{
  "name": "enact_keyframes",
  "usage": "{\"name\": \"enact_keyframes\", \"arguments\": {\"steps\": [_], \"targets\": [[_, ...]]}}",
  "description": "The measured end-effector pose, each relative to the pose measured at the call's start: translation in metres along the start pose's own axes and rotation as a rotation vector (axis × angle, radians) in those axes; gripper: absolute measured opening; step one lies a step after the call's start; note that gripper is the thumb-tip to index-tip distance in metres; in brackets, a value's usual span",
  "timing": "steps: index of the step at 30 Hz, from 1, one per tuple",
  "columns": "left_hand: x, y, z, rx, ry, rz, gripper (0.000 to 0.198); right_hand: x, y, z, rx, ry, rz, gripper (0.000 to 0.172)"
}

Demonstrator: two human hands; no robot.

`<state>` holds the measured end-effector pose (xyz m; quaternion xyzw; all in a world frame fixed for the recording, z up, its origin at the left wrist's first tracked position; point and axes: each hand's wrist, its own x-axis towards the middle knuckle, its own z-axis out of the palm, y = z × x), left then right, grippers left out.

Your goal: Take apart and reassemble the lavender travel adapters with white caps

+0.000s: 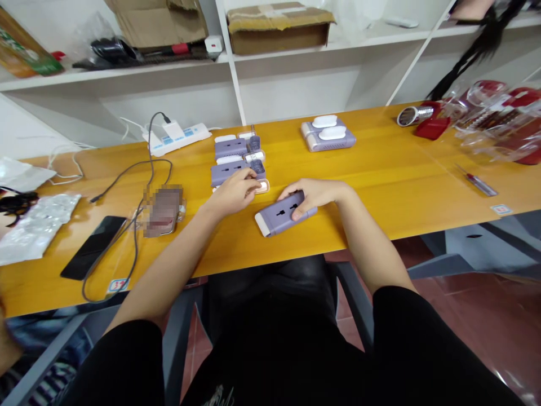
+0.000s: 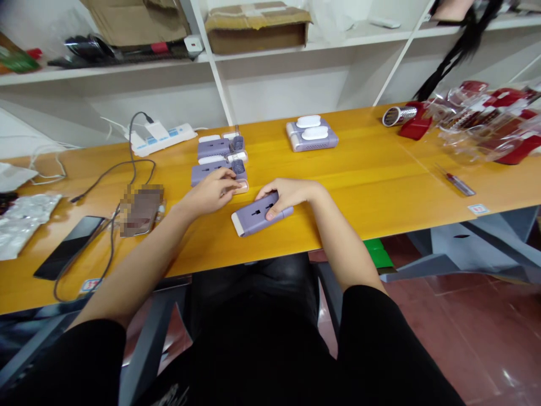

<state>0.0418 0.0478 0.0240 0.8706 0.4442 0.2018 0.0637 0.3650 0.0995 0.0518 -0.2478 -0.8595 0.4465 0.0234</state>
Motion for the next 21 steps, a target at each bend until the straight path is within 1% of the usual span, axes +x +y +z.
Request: {"name": "enact_keyframes", "arguments": {"steps": [4,7,12,17,21], "targets": [[-0.005,0.002,-0.002,0.021,0.052,-0.044,0.037,0.000,0.001,0.000,-0.005,0.005,0.007,0.078],[-0.011,0.003,-0.004,0.061,0.050,-0.099,0.037,-0.001,0.000,0.000,-0.016,0.006,0.016,0.078],[-0.013,0.004,-0.003,0.061,0.063,-0.173,0.027,0.000,-0.004,0.000,-0.011,0.010,0.007,0.077],[-0.008,0.004,0.002,0.029,0.074,-0.184,0.030,0.000,-0.008,0.000,-0.031,0.021,0.038,0.077],[-0.011,0.009,-0.002,0.005,0.120,-0.179,0.027,0.000,-0.009,-0.001,-0.035,0.026,0.050,0.076]]}}
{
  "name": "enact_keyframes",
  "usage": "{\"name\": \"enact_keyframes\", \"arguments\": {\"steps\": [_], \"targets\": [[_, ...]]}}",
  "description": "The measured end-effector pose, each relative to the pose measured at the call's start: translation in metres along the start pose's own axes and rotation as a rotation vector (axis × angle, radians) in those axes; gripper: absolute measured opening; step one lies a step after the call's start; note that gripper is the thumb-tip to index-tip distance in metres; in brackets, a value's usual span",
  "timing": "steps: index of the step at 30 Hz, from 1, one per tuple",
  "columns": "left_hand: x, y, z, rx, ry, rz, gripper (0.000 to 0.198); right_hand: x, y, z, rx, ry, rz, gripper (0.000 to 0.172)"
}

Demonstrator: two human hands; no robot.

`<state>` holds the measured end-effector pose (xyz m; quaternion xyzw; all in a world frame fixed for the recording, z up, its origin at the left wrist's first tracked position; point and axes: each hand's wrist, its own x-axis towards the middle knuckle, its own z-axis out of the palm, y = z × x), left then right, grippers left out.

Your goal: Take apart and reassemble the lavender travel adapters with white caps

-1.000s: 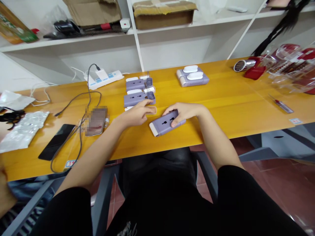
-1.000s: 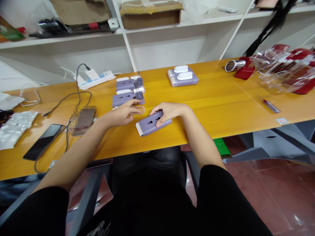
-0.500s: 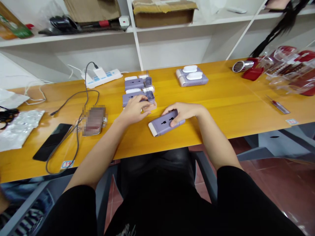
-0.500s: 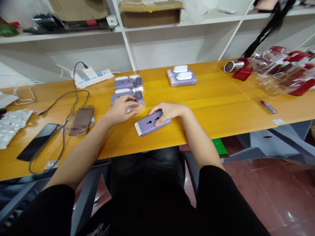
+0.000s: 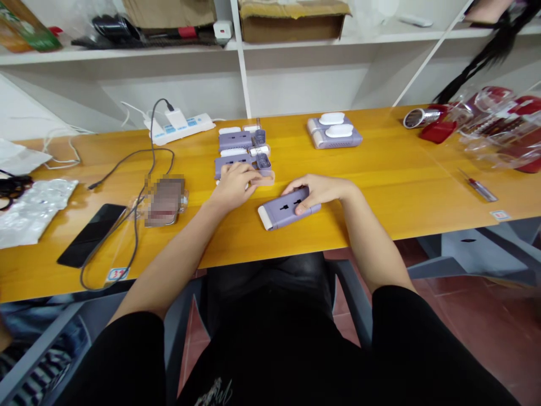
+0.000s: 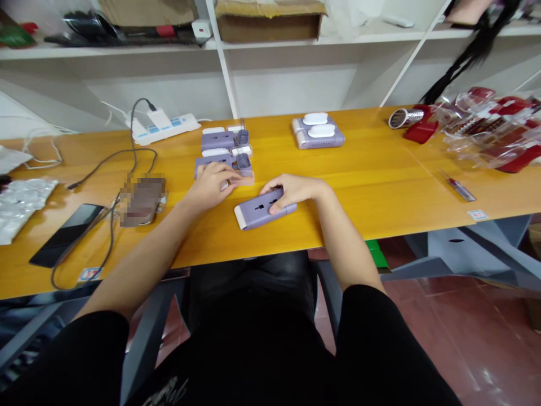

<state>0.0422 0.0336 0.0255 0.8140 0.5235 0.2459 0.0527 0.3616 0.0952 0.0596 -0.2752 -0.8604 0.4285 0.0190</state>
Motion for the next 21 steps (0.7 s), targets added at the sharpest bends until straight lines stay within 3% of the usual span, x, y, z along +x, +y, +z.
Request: {"name": "enact_keyframes", "arguments": {"steps": [4,10,13,18,21], "targets": [[-0.008,0.004,-0.014,-0.133,0.036,0.056,0.028,-0.001,-0.001,-0.001,-0.001,0.009,0.001,0.073],[-0.020,0.013,-0.020,-0.315,-0.264,0.023,0.050,-0.005,0.003,-0.007,-0.025,0.043,0.062,0.071],[-0.022,0.020,-0.013,-0.355,-0.302,0.038,0.046,-0.006,0.006,-0.009,-0.050,0.081,0.069,0.071],[-0.022,0.023,0.003,-0.682,-0.371,-0.242,0.043,-0.008,0.004,-0.007,-0.066,0.136,0.054,0.076],[-0.021,0.019,0.012,-0.905,-0.313,-0.365,0.055,-0.008,0.000,-0.004,-0.089,0.254,-0.014,0.077]]}}
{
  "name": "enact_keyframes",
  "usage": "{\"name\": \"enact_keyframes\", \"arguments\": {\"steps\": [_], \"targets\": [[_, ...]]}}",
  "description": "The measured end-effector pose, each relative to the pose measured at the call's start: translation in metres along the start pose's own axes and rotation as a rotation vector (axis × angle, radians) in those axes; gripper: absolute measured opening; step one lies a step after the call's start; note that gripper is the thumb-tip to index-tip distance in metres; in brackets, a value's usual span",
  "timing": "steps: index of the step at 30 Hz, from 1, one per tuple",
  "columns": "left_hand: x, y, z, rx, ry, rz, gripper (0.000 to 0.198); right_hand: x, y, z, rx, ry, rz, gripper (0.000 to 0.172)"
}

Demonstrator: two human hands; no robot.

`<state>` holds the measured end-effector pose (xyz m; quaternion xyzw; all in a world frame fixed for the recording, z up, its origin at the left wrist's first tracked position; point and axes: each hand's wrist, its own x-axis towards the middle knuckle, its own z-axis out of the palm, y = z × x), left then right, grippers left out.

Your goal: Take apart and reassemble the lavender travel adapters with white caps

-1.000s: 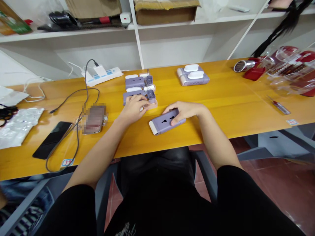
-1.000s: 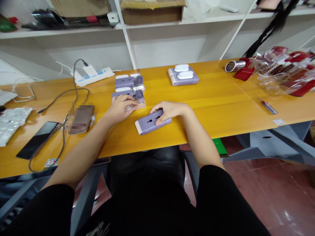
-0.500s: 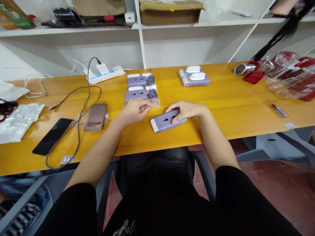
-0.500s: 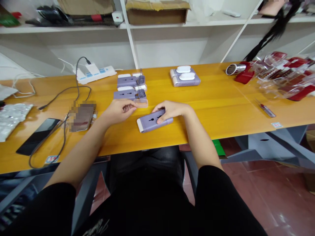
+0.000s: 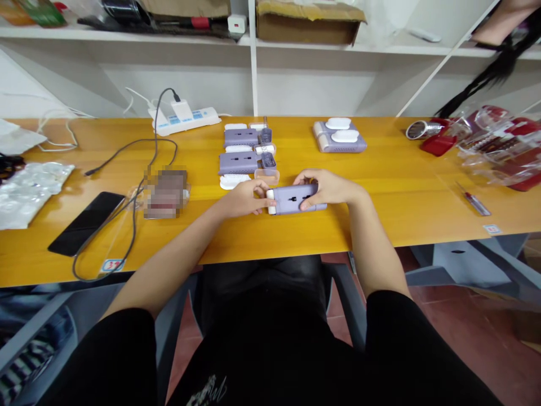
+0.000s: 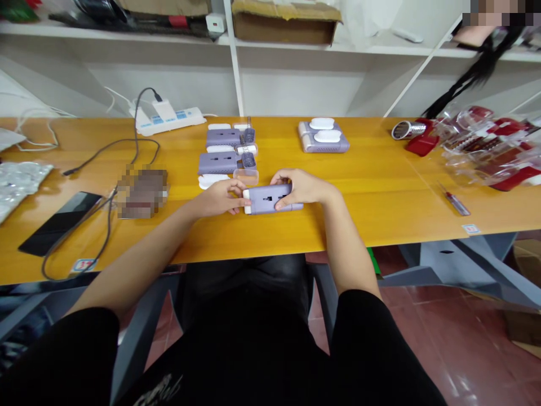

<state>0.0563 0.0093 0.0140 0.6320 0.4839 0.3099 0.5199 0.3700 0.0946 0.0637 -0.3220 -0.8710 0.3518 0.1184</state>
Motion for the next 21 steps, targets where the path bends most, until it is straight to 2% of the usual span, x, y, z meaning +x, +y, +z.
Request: {"name": "enact_keyframes", "arguments": {"steps": [2,5,11,14,17,21], "targets": [[0.004,-0.004,0.000,-0.074,0.019,0.025,0.060,-0.002,-0.003,0.001,-0.021,0.069,-0.042,0.075],[0.006,-0.005,0.000,-0.086,0.001,0.118,0.058,-0.004,-0.011,-0.001,-0.037,0.092,-0.077,0.065],[0.003,-0.001,0.010,-0.082,-0.027,0.243,0.057,0.004,-0.043,0.006,0.008,-0.034,-0.235,0.055],[0.002,0.000,0.016,-0.101,-0.045,0.279,0.055,0.010,-0.056,0.014,-0.002,-0.107,-0.314,0.040],[0.002,0.001,0.018,-0.143,-0.068,0.274,0.057,0.011,-0.063,0.020,-0.012,-0.106,-0.328,0.029],[0.001,0.002,0.019,-0.165,-0.089,0.258,0.061,0.011,-0.063,0.025,-0.035,-0.091,-0.311,0.025]]}}
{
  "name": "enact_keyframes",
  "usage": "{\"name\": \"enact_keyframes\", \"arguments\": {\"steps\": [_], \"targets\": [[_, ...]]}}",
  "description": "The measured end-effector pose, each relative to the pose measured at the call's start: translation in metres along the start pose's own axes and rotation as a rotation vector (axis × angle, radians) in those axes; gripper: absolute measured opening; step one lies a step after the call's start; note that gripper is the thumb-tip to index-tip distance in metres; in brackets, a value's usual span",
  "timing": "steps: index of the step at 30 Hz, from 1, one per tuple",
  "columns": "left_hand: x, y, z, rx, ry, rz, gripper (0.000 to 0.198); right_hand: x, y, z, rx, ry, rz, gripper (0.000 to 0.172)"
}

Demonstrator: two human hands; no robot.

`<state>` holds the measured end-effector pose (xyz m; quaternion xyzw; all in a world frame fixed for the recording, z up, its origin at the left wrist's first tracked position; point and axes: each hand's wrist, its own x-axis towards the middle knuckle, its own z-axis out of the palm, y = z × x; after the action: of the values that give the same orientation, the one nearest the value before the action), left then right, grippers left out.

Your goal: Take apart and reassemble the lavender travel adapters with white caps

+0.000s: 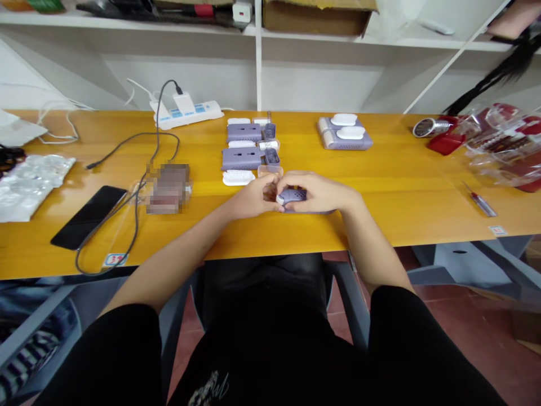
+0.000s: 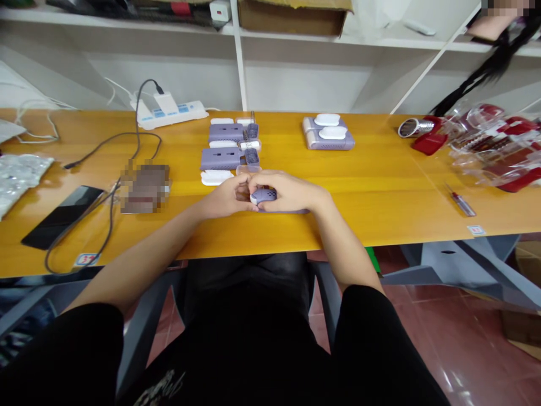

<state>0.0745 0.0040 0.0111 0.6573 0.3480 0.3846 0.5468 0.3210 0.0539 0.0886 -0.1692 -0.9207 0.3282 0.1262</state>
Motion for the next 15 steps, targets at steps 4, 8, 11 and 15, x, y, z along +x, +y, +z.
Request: {"name": "enact_keyframes", "arguments": {"steps": [4,8,11,15], "targets": [[0.001,0.003,-0.001,0.017,0.003,0.012,0.057,0.003,0.002,0.002,-0.017,-0.010,0.004,0.022],[0.000,0.007,-0.003,0.066,-0.044,0.050,0.049,0.004,0.002,0.002,-0.018,-0.010,0.014,0.022],[-0.002,0.008,-0.008,0.104,-0.066,0.048,0.043,0.002,0.005,0.000,-0.017,0.018,0.022,0.025],[-0.003,0.009,-0.021,0.118,-0.061,0.043,0.040,-0.008,0.011,-0.006,0.025,0.083,0.096,0.038]]}}
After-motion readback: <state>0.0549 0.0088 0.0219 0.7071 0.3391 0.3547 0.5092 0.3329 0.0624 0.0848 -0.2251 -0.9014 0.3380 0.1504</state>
